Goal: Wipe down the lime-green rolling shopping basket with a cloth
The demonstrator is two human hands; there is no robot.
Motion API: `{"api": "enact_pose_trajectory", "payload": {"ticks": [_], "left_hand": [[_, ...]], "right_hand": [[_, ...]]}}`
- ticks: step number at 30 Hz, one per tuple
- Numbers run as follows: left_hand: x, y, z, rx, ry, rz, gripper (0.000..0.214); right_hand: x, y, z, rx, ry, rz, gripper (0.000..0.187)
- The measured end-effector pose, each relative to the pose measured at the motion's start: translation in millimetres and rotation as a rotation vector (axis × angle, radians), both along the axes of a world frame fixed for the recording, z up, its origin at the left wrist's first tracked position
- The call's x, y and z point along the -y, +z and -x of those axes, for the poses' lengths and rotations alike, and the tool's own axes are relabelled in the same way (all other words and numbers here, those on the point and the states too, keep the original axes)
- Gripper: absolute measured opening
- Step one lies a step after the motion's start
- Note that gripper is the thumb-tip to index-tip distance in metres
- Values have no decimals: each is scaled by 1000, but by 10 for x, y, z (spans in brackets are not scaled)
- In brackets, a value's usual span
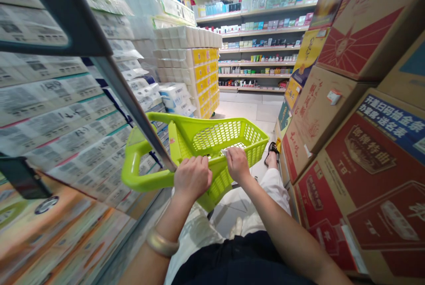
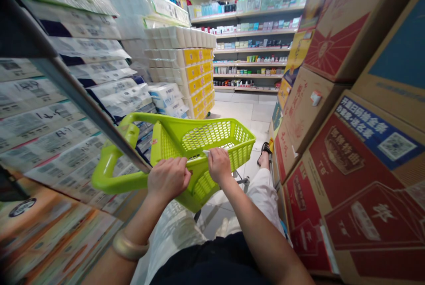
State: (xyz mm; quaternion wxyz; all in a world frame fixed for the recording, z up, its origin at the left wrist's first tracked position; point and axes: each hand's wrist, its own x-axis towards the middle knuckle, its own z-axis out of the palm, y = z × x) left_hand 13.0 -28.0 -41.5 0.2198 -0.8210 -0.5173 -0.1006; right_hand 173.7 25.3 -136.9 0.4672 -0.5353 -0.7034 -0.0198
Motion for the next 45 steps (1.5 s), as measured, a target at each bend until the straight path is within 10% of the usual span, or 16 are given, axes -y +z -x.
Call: {"api": "enact_pose_trajectory", "payload": {"ticks": [7,17,26,35,45], "left_hand": [[-11,-22,24,-14,-14,-14,20],[-19,-43,12,4,-26,-51,16],[-23,-56,53,-33,-32,-99,13],[-30,-68,32,-12,-28,-108,12],[-22,-52,55,-10,-31,-84,14]], "right_hand": [[176,127,359,-37,203,-39,26],[59,-29,84,-27,12,-15,28],[151,44,222,20,162,-34,28],[-17,-72,-56,10,-89,-25,28],[111,-16,164,22,167,-63,27]]}}
